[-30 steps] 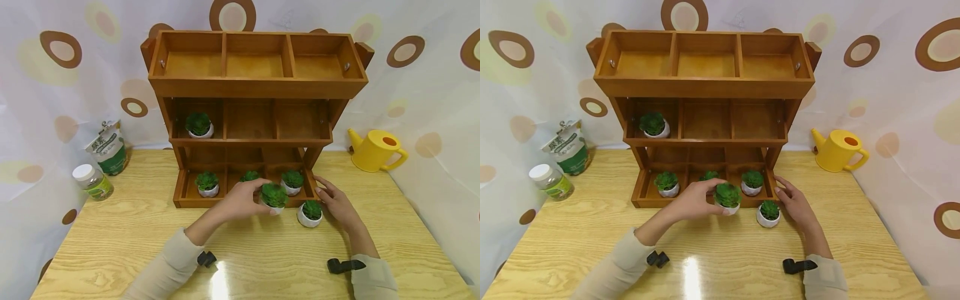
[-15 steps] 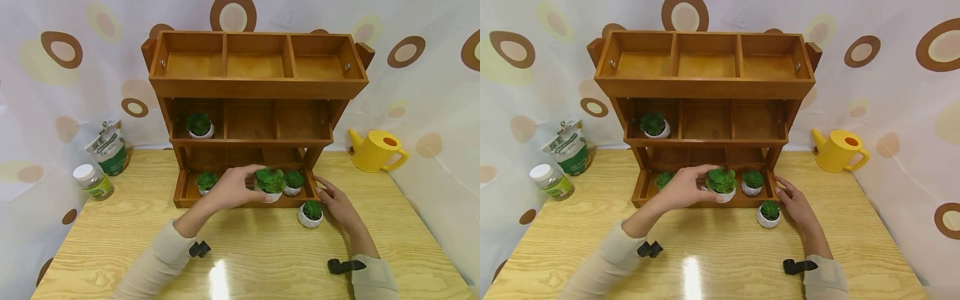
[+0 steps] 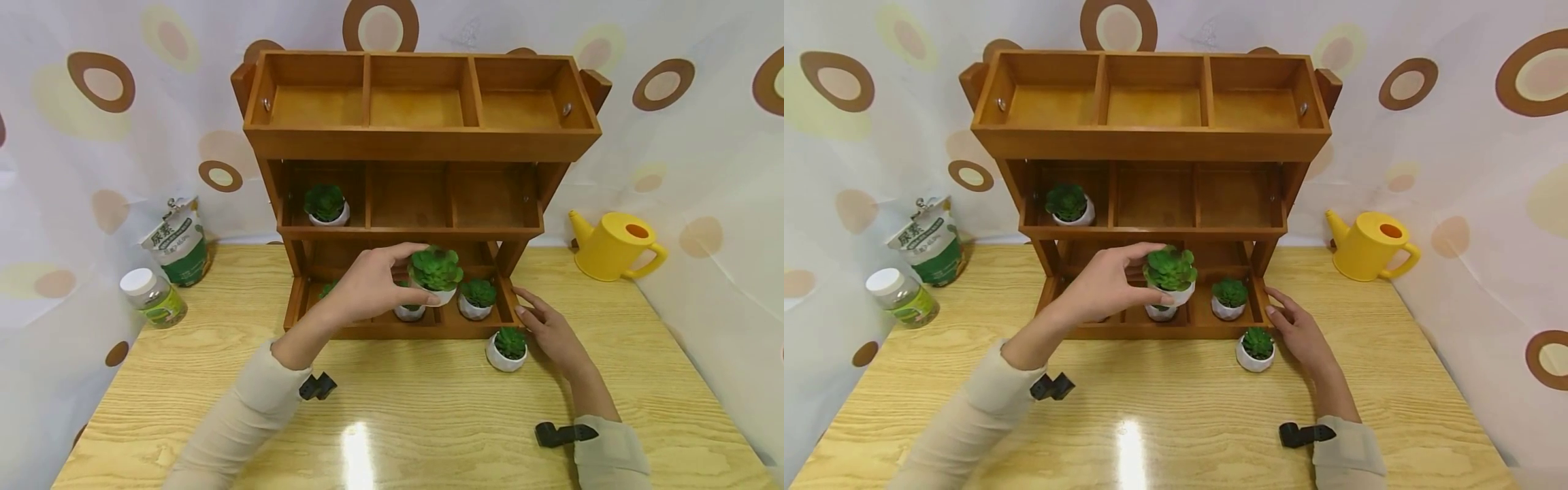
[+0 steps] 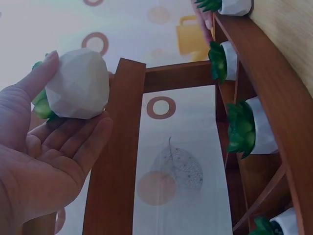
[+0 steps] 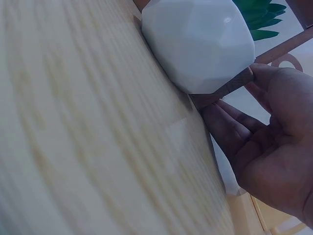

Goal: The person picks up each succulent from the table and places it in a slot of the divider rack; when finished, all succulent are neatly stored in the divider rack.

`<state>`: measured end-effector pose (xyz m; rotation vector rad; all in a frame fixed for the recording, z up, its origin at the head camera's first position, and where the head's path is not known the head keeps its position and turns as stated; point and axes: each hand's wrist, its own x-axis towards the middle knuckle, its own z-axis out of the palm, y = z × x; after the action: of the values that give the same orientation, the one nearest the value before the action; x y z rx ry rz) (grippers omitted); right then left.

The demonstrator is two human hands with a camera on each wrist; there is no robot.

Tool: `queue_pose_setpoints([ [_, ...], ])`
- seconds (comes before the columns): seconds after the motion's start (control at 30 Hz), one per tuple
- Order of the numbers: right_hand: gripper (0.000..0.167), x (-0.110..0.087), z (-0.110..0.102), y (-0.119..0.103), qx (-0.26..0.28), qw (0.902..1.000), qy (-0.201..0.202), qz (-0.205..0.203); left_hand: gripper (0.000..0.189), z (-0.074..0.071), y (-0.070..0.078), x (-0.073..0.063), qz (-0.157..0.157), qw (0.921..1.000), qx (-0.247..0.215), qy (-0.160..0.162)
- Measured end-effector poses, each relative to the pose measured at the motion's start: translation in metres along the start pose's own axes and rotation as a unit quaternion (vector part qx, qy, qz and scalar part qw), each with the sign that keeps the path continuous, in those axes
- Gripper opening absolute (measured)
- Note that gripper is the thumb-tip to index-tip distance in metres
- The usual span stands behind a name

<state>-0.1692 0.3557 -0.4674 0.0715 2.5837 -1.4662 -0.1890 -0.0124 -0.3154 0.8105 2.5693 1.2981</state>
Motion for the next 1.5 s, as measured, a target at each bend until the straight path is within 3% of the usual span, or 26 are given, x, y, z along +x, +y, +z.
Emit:
queue_pose_setpoints([
  [0.33,0.064,-0.001,0.000,0.000,0.007,1.0000,-0.004,-0.003,0.073,-0.015,0.007,0.003,0.020,0.9997,0.003,0.014],
  [0.67,0.064,-0.002,0.000,-0.002,0.008,1.0000,-0.003,0.001,0.072,-0.041,0.020,0.016,0.044,0.9981,0.026,0.034],
  [1.0,0.064,0.000,0.000,-0.001,0.008,1.0000,-0.001,-0.004,0.079,-0.058,0.024,0.033,0.012,0.9955,0.068,0.065],
  [1.23,0.064,0.001,-0.001,0.001,0.010,0.9999,-0.002,-0.009,0.075,-0.064,0.023,0.049,0.006,0.9922,0.086,0.089],
  [1.5,0.064,0.001,-0.001,0.002,0.014,0.9999,-0.003,-0.008,0.081,-0.060,0.021,0.066,-0.018,0.9931,0.085,0.079],
])
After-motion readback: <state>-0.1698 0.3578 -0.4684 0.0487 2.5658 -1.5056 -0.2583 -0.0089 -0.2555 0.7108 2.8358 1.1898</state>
